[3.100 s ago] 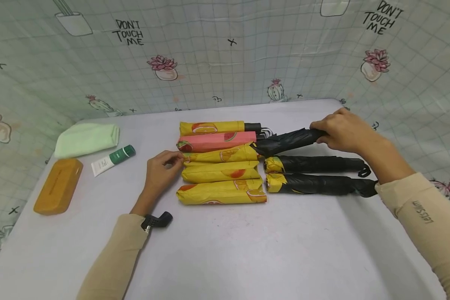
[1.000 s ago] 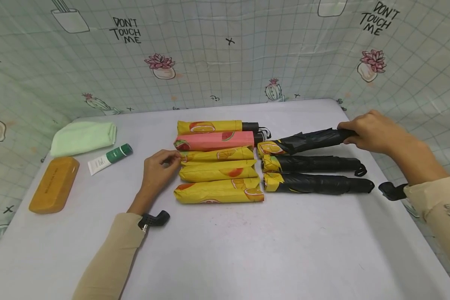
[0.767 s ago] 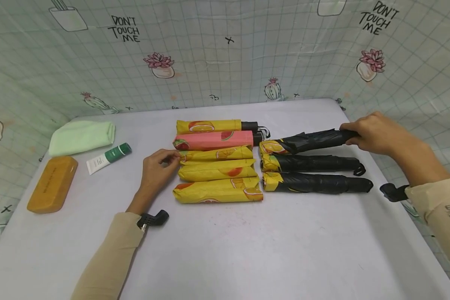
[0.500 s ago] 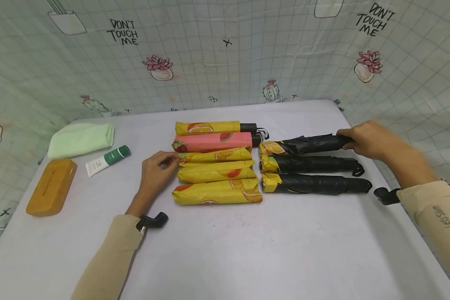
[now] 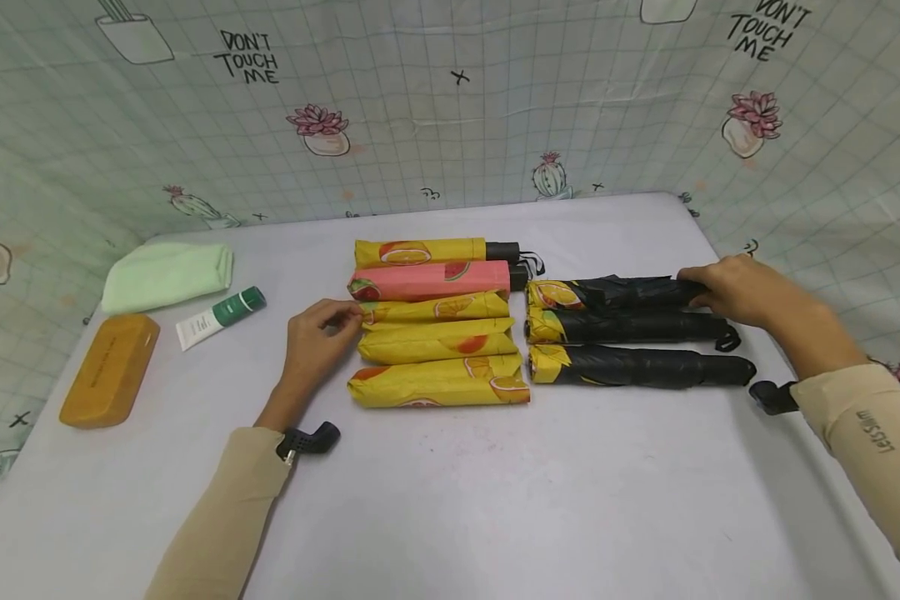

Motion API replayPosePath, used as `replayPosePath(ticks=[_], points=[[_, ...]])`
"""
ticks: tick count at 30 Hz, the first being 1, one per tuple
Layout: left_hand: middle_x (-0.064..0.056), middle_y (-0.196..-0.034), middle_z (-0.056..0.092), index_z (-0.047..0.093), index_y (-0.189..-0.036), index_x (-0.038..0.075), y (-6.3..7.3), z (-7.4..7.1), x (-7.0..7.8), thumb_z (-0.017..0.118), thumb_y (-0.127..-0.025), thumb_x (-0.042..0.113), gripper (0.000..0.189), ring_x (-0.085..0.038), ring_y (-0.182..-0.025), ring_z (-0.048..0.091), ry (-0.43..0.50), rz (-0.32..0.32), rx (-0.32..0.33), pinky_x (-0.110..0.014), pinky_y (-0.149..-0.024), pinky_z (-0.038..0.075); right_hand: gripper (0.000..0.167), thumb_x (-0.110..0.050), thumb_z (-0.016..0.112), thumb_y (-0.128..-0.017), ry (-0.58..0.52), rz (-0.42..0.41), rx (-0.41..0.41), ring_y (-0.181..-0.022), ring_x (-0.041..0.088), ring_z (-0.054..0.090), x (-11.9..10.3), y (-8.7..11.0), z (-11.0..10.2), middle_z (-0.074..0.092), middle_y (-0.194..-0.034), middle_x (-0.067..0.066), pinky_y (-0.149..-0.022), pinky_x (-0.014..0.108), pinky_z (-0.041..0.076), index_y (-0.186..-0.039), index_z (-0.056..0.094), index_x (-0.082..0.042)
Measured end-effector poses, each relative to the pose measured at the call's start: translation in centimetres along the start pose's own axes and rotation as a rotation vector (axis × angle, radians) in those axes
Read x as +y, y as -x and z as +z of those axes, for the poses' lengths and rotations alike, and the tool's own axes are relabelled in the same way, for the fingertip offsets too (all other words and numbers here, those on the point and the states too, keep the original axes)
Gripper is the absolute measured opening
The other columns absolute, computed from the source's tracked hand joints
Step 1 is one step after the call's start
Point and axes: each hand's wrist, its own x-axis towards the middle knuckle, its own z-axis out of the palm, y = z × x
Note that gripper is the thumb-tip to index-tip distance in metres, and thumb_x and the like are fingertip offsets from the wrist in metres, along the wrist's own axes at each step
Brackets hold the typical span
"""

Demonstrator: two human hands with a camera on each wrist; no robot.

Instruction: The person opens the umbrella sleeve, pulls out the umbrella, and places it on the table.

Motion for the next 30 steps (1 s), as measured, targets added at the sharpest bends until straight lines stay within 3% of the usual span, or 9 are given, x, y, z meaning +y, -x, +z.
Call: replayPosePath(ticks=[7, 13, 20, 23, 26, 30], points=[[-0.003, -0.087, 0.067, 0.075, -0.095, 0.007, -0.1, -0.3, 0.0, 0.072, -0.090, 0.008, 0.007, -0.013, -0.077, 0.059, 0.001, -0.002, -0.001, -0.025, -0.069, 0.048, 0.043, 0.000, 0.076, -0.085, -0.042, 0.027, -0.014, -0.072, 0.022, 0.064, 0.1, -0.3, 0.3, 0.072, -0.092, 0.019, -0.063, 0.042, 0.052, -0.123, 0.061, 0.012], [-0.004, -0.090, 0.068, 0.075, -0.098, 0.006, -0.4, -0.3, 0.1, 0.071, -0.092, 0.010, 0.008, -0.014, -0.079, 0.059, 0.107, -0.063, 0.079, -0.023, -0.071, 0.049, 0.040, 0.002, 0.076, -0.084, -0.024, 0.027, -0.016, -0.084, 0.038, 0.069, -0.5, -0.5, -0.1, 0.070, -0.097, 0.025, -0.073, 0.054, 0.054, -0.121, 0.062, 0.011], [-0.005, -0.094, 0.068, 0.074, -0.103, 0.005, -1.8, 0.1, 0.5, 0.071, -0.094, 0.013, 0.013, -0.016, -0.083, 0.062, 0.137, -0.091, 0.103, -0.024, -0.076, 0.053, 0.035, 0.002, 0.074, -0.084, 0.046, -0.002, 0.074, -0.059, 0.021, 0.057, -2.8, -0.7, -2.6, 0.072, -0.091, 0.022, -0.059, 0.045, 0.051, -0.118, 0.067, 0.006], [-0.004, -0.096, 0.067, 0.073, -0.106, 0.007, -2.8, -0.1, 0.5, 0.071, -0.094, 0.013, 0.014, -0.016, -0.086, 0.062, 0.128, -0.119, 0.106, -0.025, -0.078, 0.053, 0.033, -0.002, 0.074, -0.087, 0.022, -0.009, 0.101, -0.067, 0.028, 0.064, -4.2, -1.9, -3.3, 0.071, -0.095, 0.024, -0.065, 0.049, 0.054, -0.118, 0.068, 0.005], [-0.004, -0.100, 0.066, 0.072, -0.111, 0.007, -3.7, -0.4, 0.7, 0.072, -0.093, 0.013, 0.019, -0.016, -0.090, 0.062, 0.134, -0.156, 0.094, -0.025, -0.079, 0.051, 0.031, -0.006, 0.070, -0.091, -0.014, -0.003, 0.083, -0.090, 0.040, 0.068, -5.7, -3.5, -3.6, 0.070, -0.107, 0.026, -0.080, 0.059, 0.052, -0.121, 0.068, 0.003], [-0.008, -0.106, 0.064, 0.069, -0.115, 0.004, -4.6, -0.3, 0.8, 0.073, -0.092, 0.013, 0.025, -0.019, -0.093, 0.063, 0.127, -0.175, 0.057, -0.025, -0.078, 0.051, 0.031, -0.009, 0.069, -0.093, -0.070, -0.023, 0.086, -0.101, 0.041, 0.067, -7.6, -5.2, -3.4, 0.070, -0.112, 0.023, -0.086, 0.059, 0.051, -0.122, 0.068, 0.001]])
